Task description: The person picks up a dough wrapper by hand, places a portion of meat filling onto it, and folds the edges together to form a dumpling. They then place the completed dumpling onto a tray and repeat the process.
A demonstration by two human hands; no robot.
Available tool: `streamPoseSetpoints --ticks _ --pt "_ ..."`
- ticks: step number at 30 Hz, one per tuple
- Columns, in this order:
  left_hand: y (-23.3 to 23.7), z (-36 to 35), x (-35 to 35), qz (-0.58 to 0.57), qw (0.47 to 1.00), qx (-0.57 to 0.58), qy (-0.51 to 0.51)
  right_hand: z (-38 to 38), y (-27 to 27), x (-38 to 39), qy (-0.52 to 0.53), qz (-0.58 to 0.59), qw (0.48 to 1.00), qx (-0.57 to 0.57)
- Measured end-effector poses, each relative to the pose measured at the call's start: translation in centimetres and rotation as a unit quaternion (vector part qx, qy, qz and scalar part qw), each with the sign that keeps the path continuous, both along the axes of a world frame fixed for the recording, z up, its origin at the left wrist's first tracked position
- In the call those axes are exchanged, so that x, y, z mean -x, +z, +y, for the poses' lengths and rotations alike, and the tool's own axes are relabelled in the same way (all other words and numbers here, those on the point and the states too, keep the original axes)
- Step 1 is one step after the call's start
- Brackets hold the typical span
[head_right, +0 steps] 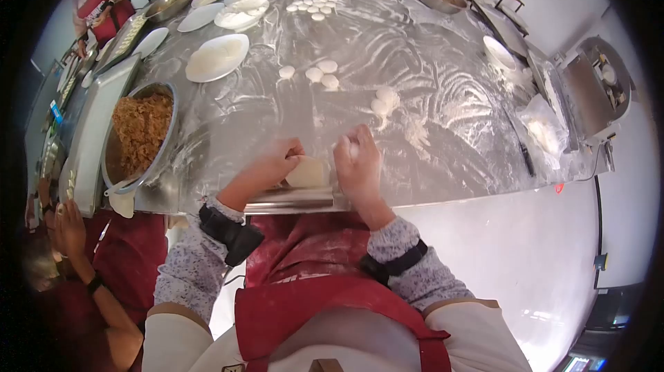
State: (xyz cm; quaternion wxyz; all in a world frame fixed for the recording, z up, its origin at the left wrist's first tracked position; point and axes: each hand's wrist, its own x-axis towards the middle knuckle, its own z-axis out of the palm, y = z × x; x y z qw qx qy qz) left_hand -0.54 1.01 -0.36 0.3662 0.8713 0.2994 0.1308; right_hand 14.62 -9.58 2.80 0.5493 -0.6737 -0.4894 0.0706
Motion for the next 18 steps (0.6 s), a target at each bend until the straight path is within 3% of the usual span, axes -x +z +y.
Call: streamPoseSetpoints --ticks 1,2,7,8,10,12,14,16,18 --pt "0.1 -0.6 0.2 0.010 0.996 0.085 0.009 -0.5 -0.3 0.1 -0.009 -0.004 1.000 -0.007" --pt "0.0 -1.1 -0.1 0.015 0.996 0.088 0.001 1.2 -0.6 -0.4 -0.005 -0.020 1.000 -0.017" --pt "-0.5 -0.7 -2.3 -0.113 0.990 -0.079 0.023 6.0 -0.9 -0.9 -0.004 -0.033 0.998 -0.048" --pt "-0.1 -0.5 -2.0 -0.116 0.990 -0.081 0.028 5.8 -1.0 -1.0 -0.011 -0.055 0.996 -0.068" --pt "0.9 -0.3 -1.1 0.039 0.995 -0.083 -0.044 2.4 -0.5 -0.5 -0.018 -0.045 0.999 -0.023" --pt "0.0 0.0 0.0 0.017 0.998 -0.057 0.000 0.2 -0.4 -0.1 -0.031 -0.029 0.999 0.022" --pt "-0.8 -0.2 0.4 0.002 0.999 -0.023 0.036 -1.2 -1.0 0.2 -0.012 0.001 1.000 -0.028" --pt "-0.6 -0.6 0.0 -0.035 0.999 0.030 0.026 1.3 -1.1 -0.3 -0.017 -0.026 0.999 -0.038" --pt "-0.3 -0.9 -1.4 -0.055 0.998 0.000 0.041 4.6 -0.6 -0.8 -0.014 -0.064 0.996 -0.064"
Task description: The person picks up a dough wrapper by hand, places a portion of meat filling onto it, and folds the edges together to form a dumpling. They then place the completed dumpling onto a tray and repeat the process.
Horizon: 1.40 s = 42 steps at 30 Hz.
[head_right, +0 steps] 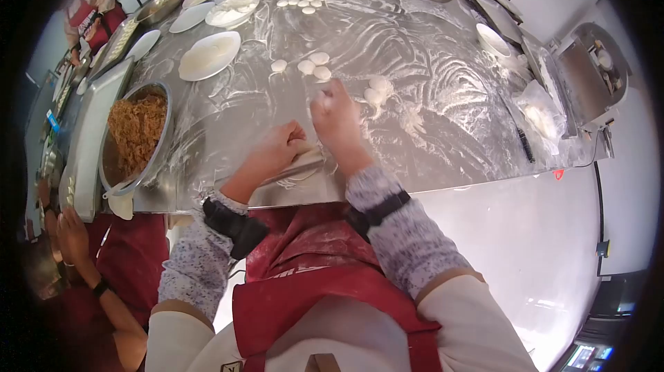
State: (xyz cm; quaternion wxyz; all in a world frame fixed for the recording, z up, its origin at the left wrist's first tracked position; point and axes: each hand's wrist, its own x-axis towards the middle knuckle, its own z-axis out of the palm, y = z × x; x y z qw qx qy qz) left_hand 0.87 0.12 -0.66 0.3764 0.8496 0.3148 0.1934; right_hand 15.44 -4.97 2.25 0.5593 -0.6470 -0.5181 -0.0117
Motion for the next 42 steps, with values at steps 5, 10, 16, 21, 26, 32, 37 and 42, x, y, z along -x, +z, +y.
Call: streamPoseSetpoints --ticks 5,10,16,21,26,32,37,42 --pt "1.4 -0.1 -0.1 0.076 0.996 -0.039 -0.025 -1.1 1.0 0.5 0.004 0.075 0.994 0.076" --pt "0.0 0.1 1.4 0.042 0.999 0.030 0.016 -4.7 -0.1 0.8 0.009 0.050 0.998 0.046" --pt "0.3 -0.4 -1.2 -0.050 0.997 -0.061 0.021 2.0 0.0 0.2 0.000 0.038 0.999 0.030" --pt "0.4 0.5 0.4 0.059 0.995 -0.069 -0.045 -3.8 0.3 0.7 -0.013 0.053 0.995 0.080" --pt "0.0 -0.3 1.0 0.056 0.998 -0.004 -0.032 -3.0 -0.5 0.5 -0.002 0.054 0.998 0.041" --pt "0.5 -0.6 -0.3 -0.047 0.996 -0.072 0.011 0.2 0.8 0.5 -0.007 0.061 0.996 0.065" --pt "-0.2 0.2 1.3 0.035 0.998 -0.046 0.008 -5.3 0.0 1.0 -0.002 0.072 0.995 0.064" --pt "0.9 -1.2 0.7 0.033 0.999 -0.035 -0.011 -0.9 -0.2 0.2 0.007 0.064 0.998 0.022"
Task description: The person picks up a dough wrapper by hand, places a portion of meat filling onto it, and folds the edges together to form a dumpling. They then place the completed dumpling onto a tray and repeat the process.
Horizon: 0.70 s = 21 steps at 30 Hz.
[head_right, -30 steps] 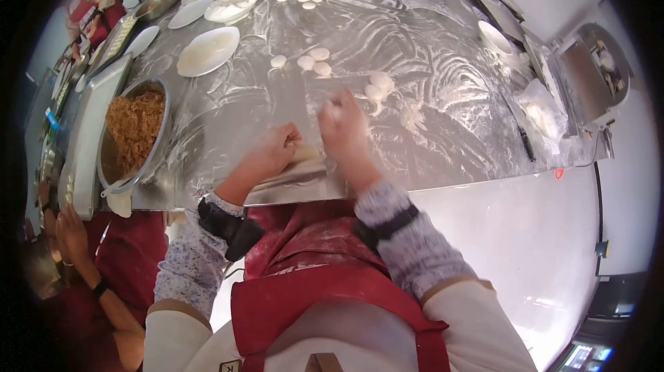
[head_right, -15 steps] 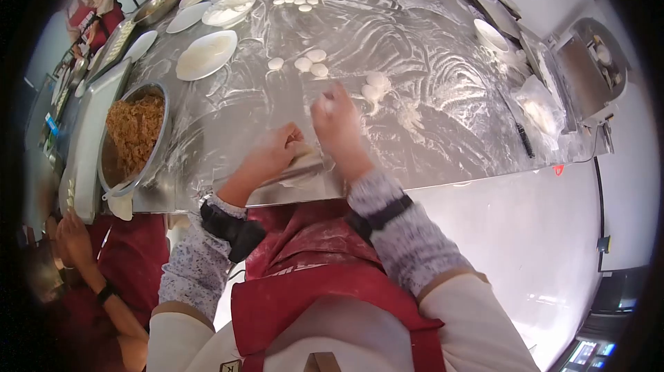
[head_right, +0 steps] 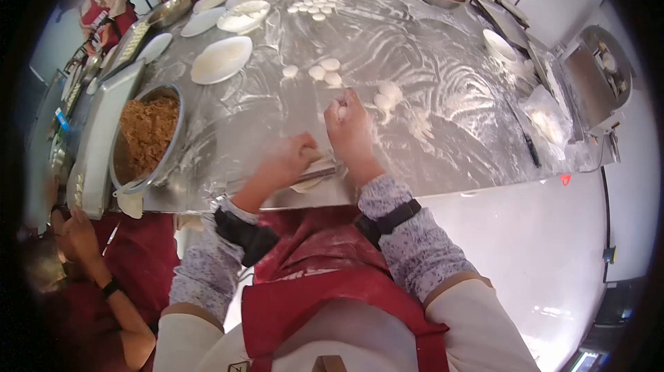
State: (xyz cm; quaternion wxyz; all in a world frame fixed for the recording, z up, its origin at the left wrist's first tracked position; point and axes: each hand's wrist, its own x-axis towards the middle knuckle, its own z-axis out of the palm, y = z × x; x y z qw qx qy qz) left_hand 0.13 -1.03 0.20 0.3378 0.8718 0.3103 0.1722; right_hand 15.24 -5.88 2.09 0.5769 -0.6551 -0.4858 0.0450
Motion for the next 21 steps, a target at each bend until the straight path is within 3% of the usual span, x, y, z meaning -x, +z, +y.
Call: streamPoseSetpoints --ticks 2,5,7,9,11,12,13,15,17,18,20,21 --pt "-0.3 -0.5 -0.5 -0.007 1.000 -0.021 0.010 2.0 -0.1 0.1 0.016 -0.008 0.999 -0.043" --pt "-0.5 -0.1 0.4 -0.055 0.998 -0.002 0.028 0.0 0.0 -0.2 -0.007 -0.060 0.998 0.009" --pt "-0.3 0.4 1.5 0.028 0.998 -0.005 -0.048 -2.5 -0.1 0.2 0.007 -0.036 0.999 0.010" --pt "0.2 2.1 2.7 0.019 0.997 0.055 -0.046 -4.2 0.0 0.6 0.022 -0.013 1.000 -0.004" --pt "2.1 5.4 4.0 -0.175 0.978 0.109 0.018 -5.1 -0.3 0.8 0.032 0.104 0.993 0.035" --pt "1.3 9.7 5.1 -0.088 0.970 -0.228 0.013 -5.0 -0.2 0.9 0.028 0.108 0.993 0.036" --pt "6.6 9.3 5.6 -0.284 0.936 0.189 0.090 -4.8 0.0 0.8 0.022 0.072 0.997 0.021" --pt "9.6 13.6 6.3 -0.275 0.917 0.172 0.231 -4.6 0.1 0.7 0.012 0.033 0.999 0.007" --pt "8.4 17.9 7.0 -0.133 0.934 -0.123 0.308 -4.0 0.1 0.6 0.021 0.057 0.998 0.009" --pt "7.8 18.0 6.4 -0.133 0.935 -0.125 0.305 -3.8 0.1 0.6 0.018 0.059 0.998 0.007" --pt "6.8 16.9 3.9 -0.017 0.921 -0.168 0.351 -3.5 0.1 0.5 0.030 0.098 0.994 0.022" --pt "5.5 17.6 2.7 0.045 0.958 -0.145 0.243 -3.5 0.1 0.5 0.027 0.100 0.994 0.021"
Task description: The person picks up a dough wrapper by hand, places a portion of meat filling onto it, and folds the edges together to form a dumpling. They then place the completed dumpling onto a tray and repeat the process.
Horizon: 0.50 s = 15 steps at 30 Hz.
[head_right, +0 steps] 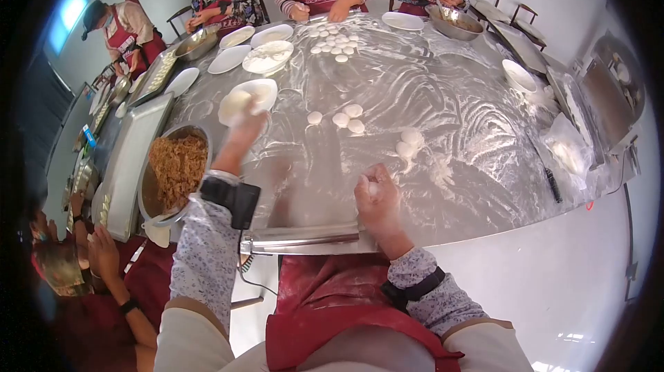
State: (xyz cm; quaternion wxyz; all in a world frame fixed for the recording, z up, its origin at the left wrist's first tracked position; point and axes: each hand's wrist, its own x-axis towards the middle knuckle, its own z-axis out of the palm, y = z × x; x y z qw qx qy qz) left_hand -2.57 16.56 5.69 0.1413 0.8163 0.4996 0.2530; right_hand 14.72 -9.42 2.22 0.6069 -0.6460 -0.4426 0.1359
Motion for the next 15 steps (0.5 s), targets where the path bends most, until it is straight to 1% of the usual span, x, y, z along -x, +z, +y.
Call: streamPoseSetpoints --ticks 1,2,3,5,6,7,8,10,12,14,15 --pt "-2.0 0.9 -1.4 0.066 0.992 0.046 -0.100 -0.1 0.2 0.0 -0.005 -0.008 1.000 0.004" --pt "-4.8 1.4 -3.0 0.054 0.986 0.032 -0.156 0.1 0.3 0.0 -0.007 -0.018 1.000 0.006" --pt "-6.5 1.1 -4.5 0.042 0.977 0.016 -0.211 0.1 0.3 0.0 -0.004 -0.021 1.000 0.000" --pt "-5.1 -1.4 -7.8 0.004 0.981 0.043 -0.191 0.3 0.2 -0.1 -0.025 -0.072 0.997 -0.018" --pt "-6.0 -1.0 -8.8 0.005 0.982 0.035 -0.186 0.4 0.2 -0.1 -0.020 -0.072 0.997 -0.028" --pt "-8.0 -0.1 -9.6 0.060 0.981 -0.001 -0.182 0.3 0.1 -0.1 -0.015 -0.061 0.998 -0.020" --pt "-7.7 -0.3 -9.7 0.114 0.976 -0.036 -0.179 0.3 0.2 -0.1 -0.012 -0.049 0.999 -0.010" --pt "-7.5 -1.1 -9.1 0.133 0.973 -0.051 -0.183 0.3 0.6 -0.1 -0.011 -0.049 0.999 -0.003" --pt "-5.7 -2.8 -8.3 0.154 0.968 -0.062 -0.186 0.6 0.6 -0.2 -0.010 -0.046 0.999 0.006" --pt "-5.2 -4.6 -6.9 0.173 0.959 -0.092 -0.206 0.7 0.0 -0.2 -0.005 -0.048 0.998 -0.033" --pt "-5.6 -5.3 -6.0 0.176 0.959 -0.089 -0.204 0.7 0.2 -0.2 -0.003 -0.045 0.998 -0.032"
